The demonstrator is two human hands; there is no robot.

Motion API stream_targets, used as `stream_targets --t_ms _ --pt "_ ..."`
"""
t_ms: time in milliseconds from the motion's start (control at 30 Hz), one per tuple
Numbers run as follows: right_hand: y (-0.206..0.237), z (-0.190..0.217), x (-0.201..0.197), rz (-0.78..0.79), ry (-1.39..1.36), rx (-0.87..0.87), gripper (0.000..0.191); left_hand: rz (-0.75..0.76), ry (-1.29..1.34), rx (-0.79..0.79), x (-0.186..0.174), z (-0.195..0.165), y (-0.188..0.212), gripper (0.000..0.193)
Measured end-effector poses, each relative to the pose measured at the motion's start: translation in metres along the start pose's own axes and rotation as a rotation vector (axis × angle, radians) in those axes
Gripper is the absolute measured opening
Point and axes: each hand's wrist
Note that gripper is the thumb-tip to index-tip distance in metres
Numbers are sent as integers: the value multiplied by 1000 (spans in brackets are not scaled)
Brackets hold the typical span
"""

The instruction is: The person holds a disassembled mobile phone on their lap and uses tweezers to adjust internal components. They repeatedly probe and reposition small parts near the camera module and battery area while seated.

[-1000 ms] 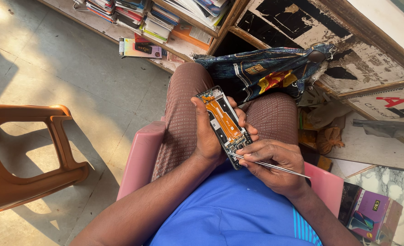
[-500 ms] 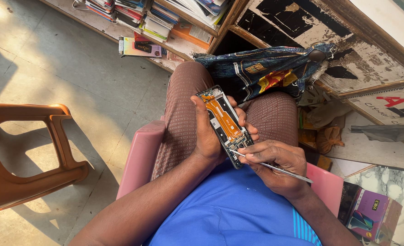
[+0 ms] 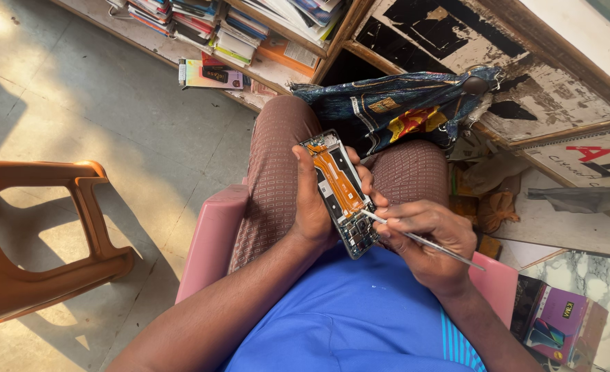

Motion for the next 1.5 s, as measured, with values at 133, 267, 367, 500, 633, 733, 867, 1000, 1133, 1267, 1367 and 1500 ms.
stream_targets --t_ms 133,267,367,500,633,733,867,1000,1133,1267,1367,1500 --pt "-1 -10 -6 -124 -40 34 17 121 16 -58 -1 -2 0 88" --pt "1 -21 -12 -178 -55 63 18 168 -21 -99 -1 -3 -1 88" --pt "3 -27 -15 -188 -103 112 18 186 -61 -88 -2 -2 0 89" --pt "4 -31 -16 -179 -122 139 17 184 -69 -82 -4 -1 -1 87" --pt "4 -31 -18 -175 -135 147 16 164 -49 -91 -6 -1 -2 87" --pt "3 -31 -20 -170 -89 146 15 144 -67 -86 -6 -1 -3 87" --pt "3 -32 -19 -170 -75 148 14 102 -120 -79 -5 -4 -2 88" --pt "2 -33 -19 -158 -152 152 15 72 -191 -62 -3 -5 -2 88" --pt "2 -33 -18 -183 -187 190 15 70 -136 -66 -2 -7 -4 89" --pt "-1 -31 -15 -200 -111 190 16 66 -134 -97 -3 -7 -4 87" --pt "-5 -28 -12 -169 -8 153 16 53 -136 -130 -6 -4 -3 85" --pt "-11 -22 -6 -149 187 193 13 32 -111 -156 -14 0 -5 84"
Point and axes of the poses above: each hand's wrist, its own y-axis away from the middle knuckle, its own x-axis out of the palm, z = x × y, and after that the axes turned 4 degrees about x, right-handed
